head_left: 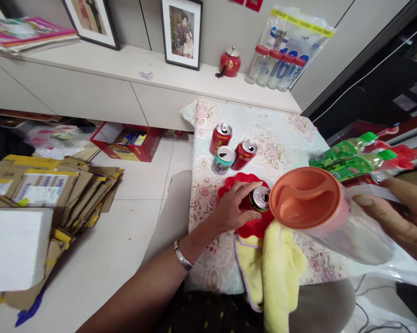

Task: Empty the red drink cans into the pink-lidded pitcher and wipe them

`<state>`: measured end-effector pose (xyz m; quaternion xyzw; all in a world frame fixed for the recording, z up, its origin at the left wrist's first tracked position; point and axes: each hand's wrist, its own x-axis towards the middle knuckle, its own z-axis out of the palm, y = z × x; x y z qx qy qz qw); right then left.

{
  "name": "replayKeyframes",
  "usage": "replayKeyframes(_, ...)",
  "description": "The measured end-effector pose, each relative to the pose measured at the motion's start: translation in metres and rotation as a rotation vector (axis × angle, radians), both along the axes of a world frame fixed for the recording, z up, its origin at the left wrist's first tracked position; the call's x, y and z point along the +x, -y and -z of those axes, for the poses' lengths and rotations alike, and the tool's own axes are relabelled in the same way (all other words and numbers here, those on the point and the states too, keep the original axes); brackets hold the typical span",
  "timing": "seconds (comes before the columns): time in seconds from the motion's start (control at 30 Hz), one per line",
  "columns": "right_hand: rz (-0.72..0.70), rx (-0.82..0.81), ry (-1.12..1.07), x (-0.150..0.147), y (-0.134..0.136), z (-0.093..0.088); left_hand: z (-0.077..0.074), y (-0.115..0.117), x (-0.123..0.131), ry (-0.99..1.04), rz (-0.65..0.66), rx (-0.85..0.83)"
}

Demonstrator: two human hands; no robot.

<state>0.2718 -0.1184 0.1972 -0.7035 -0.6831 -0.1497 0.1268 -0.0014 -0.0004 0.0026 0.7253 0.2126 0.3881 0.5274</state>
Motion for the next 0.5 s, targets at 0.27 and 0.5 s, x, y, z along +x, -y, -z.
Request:
replayKeyframes(0.27, -0.144, 0.015, 0.093, -0.0033, -0.0047, -0.0052, -0.0006, 0.0011, -0.0005, 0.003, -0.005, -0.005)
replayKeyframes(0.5, -0.143, 0.030, 0.086, -0.0068, -0.0050, -0.0047, 0.0000, 0.0004, 0.0000, 0.008, -0.004, 0.000)
